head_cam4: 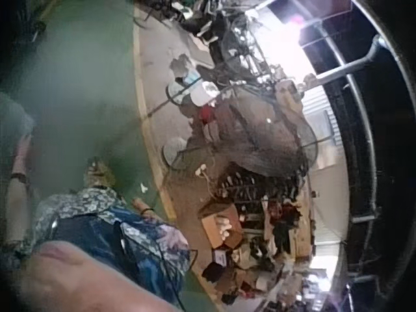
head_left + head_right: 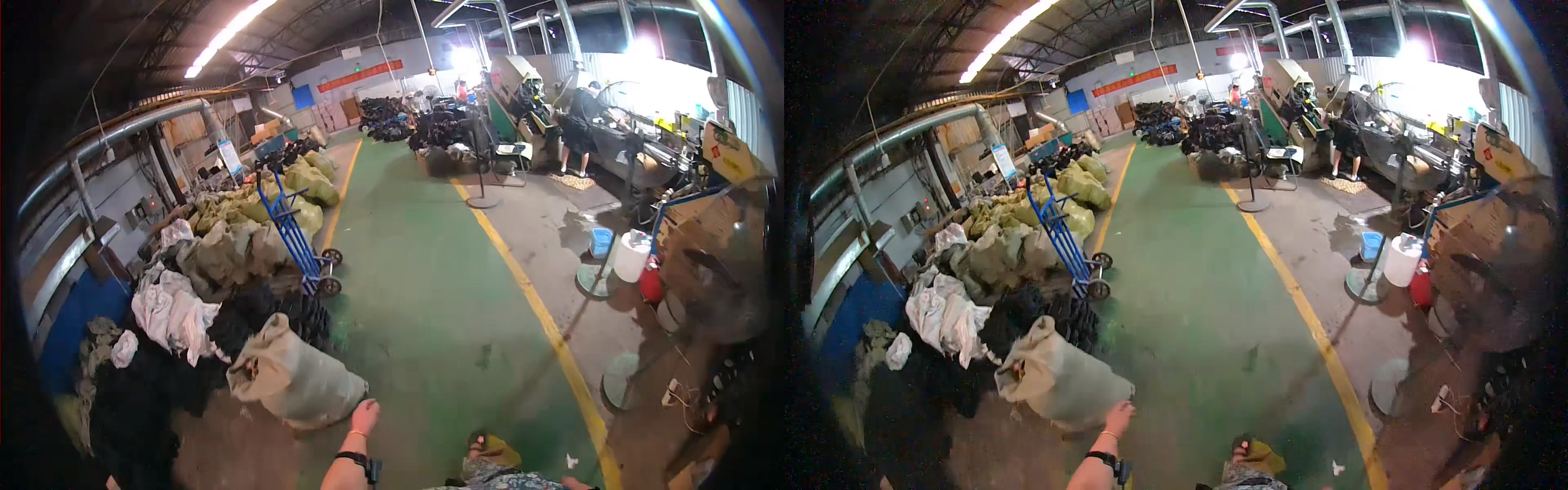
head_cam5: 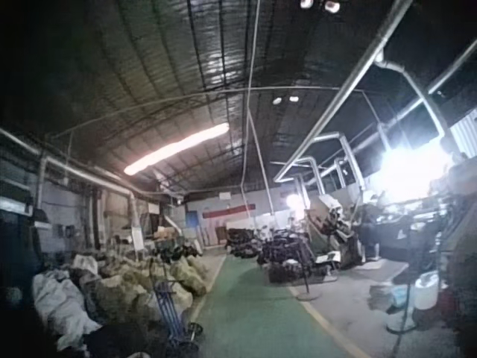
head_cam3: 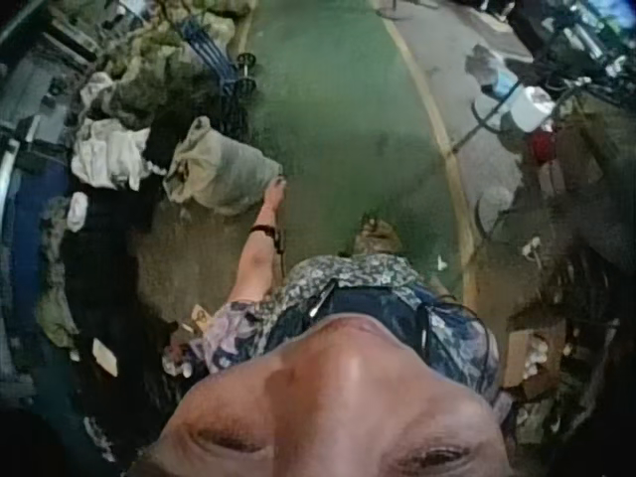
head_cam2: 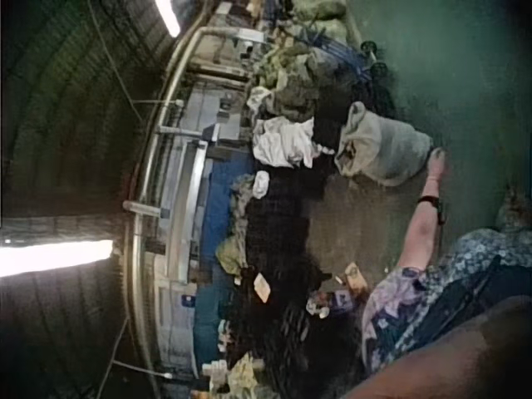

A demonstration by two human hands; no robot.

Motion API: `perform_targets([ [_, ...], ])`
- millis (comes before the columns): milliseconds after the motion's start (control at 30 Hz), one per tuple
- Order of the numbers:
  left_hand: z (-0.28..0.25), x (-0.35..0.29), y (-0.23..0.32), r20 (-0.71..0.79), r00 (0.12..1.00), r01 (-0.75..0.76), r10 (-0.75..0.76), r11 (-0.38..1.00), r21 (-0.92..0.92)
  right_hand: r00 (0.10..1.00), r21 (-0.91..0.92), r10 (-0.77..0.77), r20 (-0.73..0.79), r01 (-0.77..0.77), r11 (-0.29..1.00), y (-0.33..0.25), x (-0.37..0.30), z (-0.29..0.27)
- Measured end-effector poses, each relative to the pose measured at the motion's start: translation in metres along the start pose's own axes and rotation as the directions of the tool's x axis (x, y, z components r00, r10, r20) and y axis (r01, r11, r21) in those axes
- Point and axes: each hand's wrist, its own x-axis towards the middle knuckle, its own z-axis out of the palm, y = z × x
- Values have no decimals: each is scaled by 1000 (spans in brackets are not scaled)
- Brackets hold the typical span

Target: Operating a shoe lasting machine to shape uppers onto shoe lasts.

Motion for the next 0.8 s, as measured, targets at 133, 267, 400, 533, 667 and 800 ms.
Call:
perform_targets([
  [133, 46, 95, 12, 200, 979, -13, -42, 964, 266, 993, -294, -110, -31, 96, 951, 53, 114, -125],
  [267, 50, 104, -5, 631, 705, -85, -324, 845, 528, 991, -541, -126, 43, 129, 831, 63, 144, -212],
  [400, 74, 243, 36, 562, 770, -161, -303, 759, 631, 901, 372, 285, -328, -154, 915, -88, 212, -378],
  [533, 82, 426, 75, 573, 791, -314, -214, 662, 681, 867, 444, 310, -391, -117, 888, -124, 291, -481],
  [667, 87, 631, 143, 576, 812, -454, -99, 514, 728, 880, 365, 301, -369, -161, 917, -106, 365, -517],
  [800, 152, 754, 186, 594, 804, -530, -28, 416, 738, 913, 200, 278, -297, -225, 953, -51, 426, -539],
])
